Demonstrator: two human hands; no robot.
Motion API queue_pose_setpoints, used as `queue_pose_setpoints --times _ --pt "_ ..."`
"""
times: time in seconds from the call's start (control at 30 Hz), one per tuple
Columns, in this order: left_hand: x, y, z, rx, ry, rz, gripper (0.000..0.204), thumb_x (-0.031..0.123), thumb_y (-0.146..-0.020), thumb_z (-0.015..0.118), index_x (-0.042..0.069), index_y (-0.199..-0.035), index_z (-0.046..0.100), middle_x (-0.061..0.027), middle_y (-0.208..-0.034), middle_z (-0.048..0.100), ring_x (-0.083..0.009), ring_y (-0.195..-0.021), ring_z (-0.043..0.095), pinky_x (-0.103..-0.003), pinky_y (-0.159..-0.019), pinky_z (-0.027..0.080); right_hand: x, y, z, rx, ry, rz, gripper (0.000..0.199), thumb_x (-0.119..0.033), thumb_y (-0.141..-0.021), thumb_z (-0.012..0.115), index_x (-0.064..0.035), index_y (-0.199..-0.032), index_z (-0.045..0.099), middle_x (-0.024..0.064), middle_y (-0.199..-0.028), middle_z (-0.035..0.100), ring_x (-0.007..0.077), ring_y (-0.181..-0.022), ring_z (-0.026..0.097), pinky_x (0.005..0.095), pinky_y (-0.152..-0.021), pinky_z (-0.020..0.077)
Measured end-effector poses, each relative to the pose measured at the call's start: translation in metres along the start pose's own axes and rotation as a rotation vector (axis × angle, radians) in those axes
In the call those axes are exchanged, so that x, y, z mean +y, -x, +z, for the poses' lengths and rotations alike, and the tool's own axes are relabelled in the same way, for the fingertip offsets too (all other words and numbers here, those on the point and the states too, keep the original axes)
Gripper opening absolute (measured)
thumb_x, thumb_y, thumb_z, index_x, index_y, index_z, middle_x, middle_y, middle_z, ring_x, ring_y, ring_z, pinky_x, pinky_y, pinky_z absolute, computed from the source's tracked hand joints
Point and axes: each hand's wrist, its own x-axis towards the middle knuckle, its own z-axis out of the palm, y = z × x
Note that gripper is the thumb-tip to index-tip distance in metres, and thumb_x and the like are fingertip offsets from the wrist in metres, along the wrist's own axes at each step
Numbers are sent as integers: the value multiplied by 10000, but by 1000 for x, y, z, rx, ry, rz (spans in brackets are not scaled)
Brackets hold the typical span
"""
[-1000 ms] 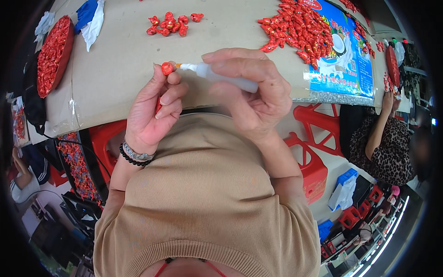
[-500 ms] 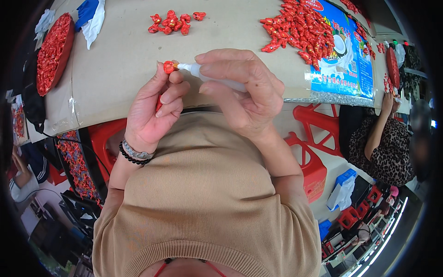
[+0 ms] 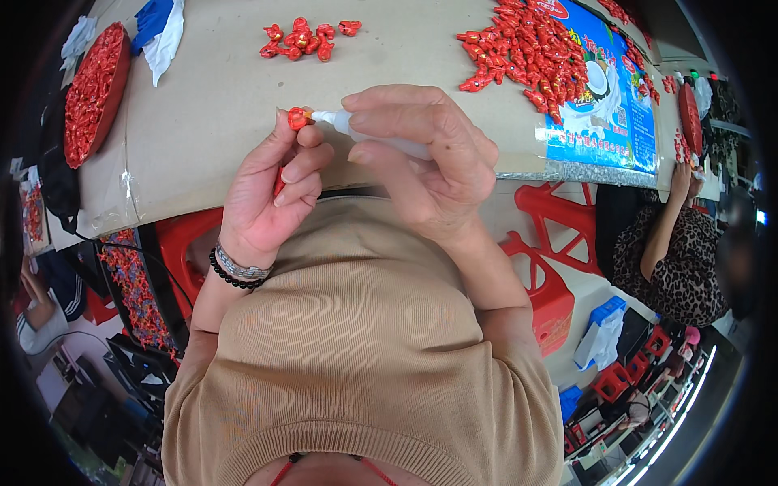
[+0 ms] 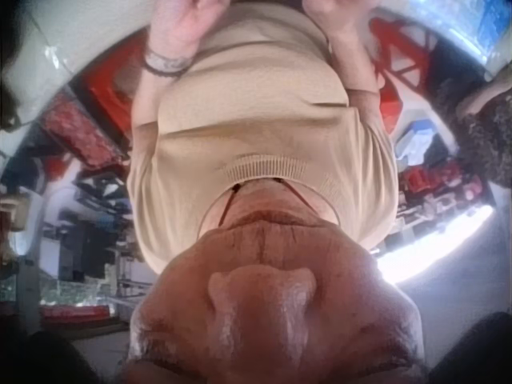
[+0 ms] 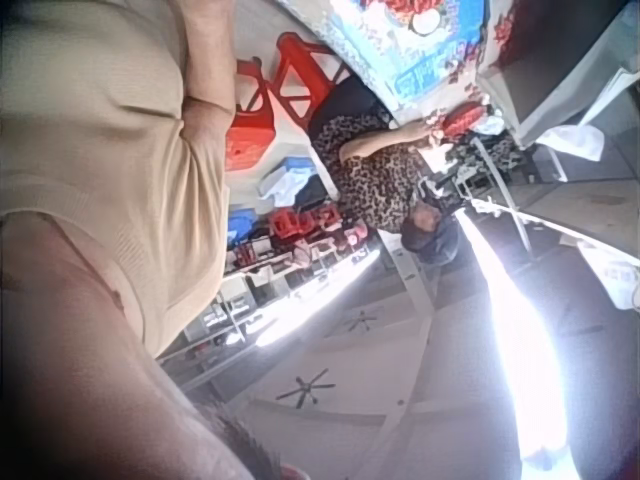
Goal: Applying glue to small red toy components and assembling them at a workbench.
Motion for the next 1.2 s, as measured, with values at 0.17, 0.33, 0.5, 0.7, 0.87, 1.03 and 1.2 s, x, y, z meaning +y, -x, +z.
queue_pose_setpoints --times 0.17,0.33,0.5,0.7,0.87,1.03,1.2 --pt "0 0 0 8 -1 4 265 271 -993 491 37 -1001 614 -36 -877 614 -65 -587 398 -176 -398 303 0 1 -1 6 -1 15 224 96 -691 688 38 -899 631 189 -903 684 204 -771 670 274 -635 534" --pt "0 1 0 -4 13 5 259 259 -993 493 32 -1018 616 -39 -888 615 -66 -588 396 -175 -400 303 1 1 -1 12 -6 3 219 98 -693 689 38 -895 629 193 -903 683 210 -783 671 275 -642 534" --pt "-1 1 0 9 11 12 252 249 -992 497 27 -1020 615 -39 -892 615 -66 -595 397 -174 -399 304 0 2 -3 0 5 -19 224 98 -693 692 42 -900 626 199 -911 682 208 -786 670 272 -644 531" --pt "-1 1 0 9 15 11 247 245 -989 503 27 -1019 614 -38 -891 615 -66 -598 397 -173 -399 305 -3 2 -3 0 4 -15 240 97 -695 694 43 -917 621 202 -921 681 201 -780 665 270 -649 529" --pt "-1 1 1 23 13 20 245 245 -988 504 28 -1017 614 -38 -885 614 -66 -597 396 -173 -396 304 0 2 -3 8 10 -17 230 101 -692 690 48 -906 622 199 -900 684 217 -789 670 278 -657 533" --pt "-1 1 1 1 6 34 236 242 -986 509 34 -1018 616 -40 -889 620 -65 -597 405 -170 -397 305 -1 3 -1 22 2 2 226 103 -691 688 51 -901 622 200 -890 683 226 -797 672 283 -661 536" --pt "-1 1 1 5 2 45 222 233 -984 512 39 -1015 616 -38 -886 624 -65 -599 413 -169 -397 307 -2 3 -2 18 2 4 228 107 -690 687 53 -903 622 204 -896 681 226 -801 671 283 -661 537"
